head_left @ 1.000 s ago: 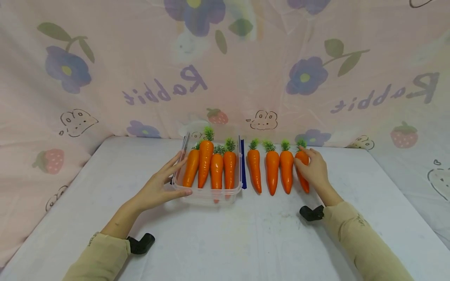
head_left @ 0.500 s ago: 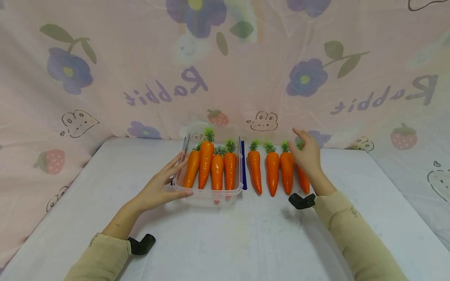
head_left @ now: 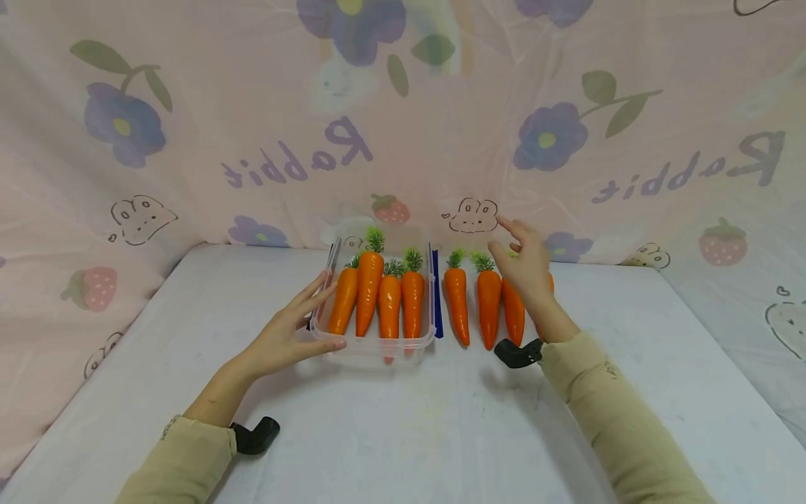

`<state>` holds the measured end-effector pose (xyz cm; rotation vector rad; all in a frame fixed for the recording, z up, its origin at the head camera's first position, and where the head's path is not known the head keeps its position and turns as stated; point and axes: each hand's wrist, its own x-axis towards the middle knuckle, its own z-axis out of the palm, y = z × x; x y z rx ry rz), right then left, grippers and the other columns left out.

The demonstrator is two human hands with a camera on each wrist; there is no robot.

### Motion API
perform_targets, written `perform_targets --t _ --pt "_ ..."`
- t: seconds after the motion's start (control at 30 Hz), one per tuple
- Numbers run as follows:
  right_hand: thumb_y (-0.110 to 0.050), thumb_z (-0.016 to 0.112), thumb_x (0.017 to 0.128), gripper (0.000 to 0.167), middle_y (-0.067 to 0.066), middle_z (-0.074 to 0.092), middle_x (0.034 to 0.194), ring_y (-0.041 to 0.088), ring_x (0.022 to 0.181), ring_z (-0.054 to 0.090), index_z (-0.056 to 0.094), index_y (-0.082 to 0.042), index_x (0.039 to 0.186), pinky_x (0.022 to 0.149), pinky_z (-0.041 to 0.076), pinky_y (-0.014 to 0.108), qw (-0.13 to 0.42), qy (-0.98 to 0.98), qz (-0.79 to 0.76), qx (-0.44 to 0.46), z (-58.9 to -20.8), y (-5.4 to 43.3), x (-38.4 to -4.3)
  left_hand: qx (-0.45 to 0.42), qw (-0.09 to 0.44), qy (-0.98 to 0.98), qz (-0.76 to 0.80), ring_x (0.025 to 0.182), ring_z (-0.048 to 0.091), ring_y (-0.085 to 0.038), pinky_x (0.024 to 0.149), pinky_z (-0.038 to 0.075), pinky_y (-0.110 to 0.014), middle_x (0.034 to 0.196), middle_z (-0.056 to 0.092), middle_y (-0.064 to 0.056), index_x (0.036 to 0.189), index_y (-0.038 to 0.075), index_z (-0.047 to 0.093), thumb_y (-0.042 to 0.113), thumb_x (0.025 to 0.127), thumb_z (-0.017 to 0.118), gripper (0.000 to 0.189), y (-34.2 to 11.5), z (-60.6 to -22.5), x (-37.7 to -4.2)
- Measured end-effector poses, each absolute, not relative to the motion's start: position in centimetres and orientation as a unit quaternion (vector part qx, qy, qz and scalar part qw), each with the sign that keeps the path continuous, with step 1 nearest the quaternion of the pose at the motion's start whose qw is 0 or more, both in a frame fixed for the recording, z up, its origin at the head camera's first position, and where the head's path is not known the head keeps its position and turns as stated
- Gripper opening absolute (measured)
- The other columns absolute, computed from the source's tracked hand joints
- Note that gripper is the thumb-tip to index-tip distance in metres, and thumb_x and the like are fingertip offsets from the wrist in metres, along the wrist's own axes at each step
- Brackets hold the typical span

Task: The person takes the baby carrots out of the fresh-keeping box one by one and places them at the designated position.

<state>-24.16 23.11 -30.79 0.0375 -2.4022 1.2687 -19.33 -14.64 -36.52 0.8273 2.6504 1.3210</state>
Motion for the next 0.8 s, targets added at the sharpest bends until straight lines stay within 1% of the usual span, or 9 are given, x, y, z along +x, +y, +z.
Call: perform_targets --t 0.17,0.37,0.53,0.73,0.8 --pt "-0.012 0.059 0.09 0.048 0.022 0.037 0.148 0.034 0.135 0.039 0.053 -0.007 0.137 0.106 0.041 0.05 0.2 -0.861 0.467 0.027 -31.0 21.4 -24.5 0.268 0.033 0.863 0.428 0.146 0.017 -0.037 0.102 0.036 -0.066 0.163 0.004 0.002 0.153 0.026 0.027 0.035 0.082 0.076 0.087 -14.7 -36.5 -19.4" --pt "-0.012 0.06 0.09 0.049 0.02 0.038 0.149 0.03 0.138 0.037 0.053 -0.007 0.138 0.105 0.042 0.048 0.193 -0.853 0.483 0.051 -31.0 19.2 -24.7 0.27 0.032 0.86 0.432 0.146 0.017 -0.037 0.102 0.035 -0.066 0.163 0.004 0.001 0.152 0.027 0.027 0.034 0.082 0.077 0.087 -14.7 -36.4 -19.3" --pt "-0.011 0.06 0.09 0.048 0.02 0.038 0.149 0.03 0.138 0.036 0.053 -0.006 0.138 0.105 0.043 0.047 0.178 -0.853 0.487 0.064 -31.2 17.6 -24.9 0.268 0.034 0.861 0.431 0.146 0.017 -0.037 0.102 0.035 -0.066 0.163 0.004 0.0 0.153 0.027 0.027 0.035 0.082 0.076 0.087 -14.6 -36.3 -19.3" --pt "-0.011 0.058 0.09 0.048 0.023 0.034 0.15 0.033 0.14 0.033 0.053 -0.005 0.137 0.101 0.045 0.051 0.172 -0.851 0.485 0.101 -31.6 15.8 -25.0 0.27 0.031 0.859 0.434 0.146 0.017 -0.036 0.102 0.035 -0.066 0.163 0.005 0.001 0.152 0.027 0.027 0.034 0.081 0.077 0.088 -14.6 -36.4 -19.3" --pt "-0.011 0.057 0.09 0.048 0.024 0.035 0.15 0.034 0.139 0.035 0.053 -0.006 0.137 0.101 0.046 0.05 0.168 -0.851 0.485 0.107 -31.7 15.3 -25.0 0.27 0.032 0.858 0.436 0.146 0.017 -0.036 0.102 0.036 -0.066 0.163 0.005 0.001 0.152 0.028 0.027 0.034 0.081 0.077 0.088 -14.6 -36.4 -19.3"
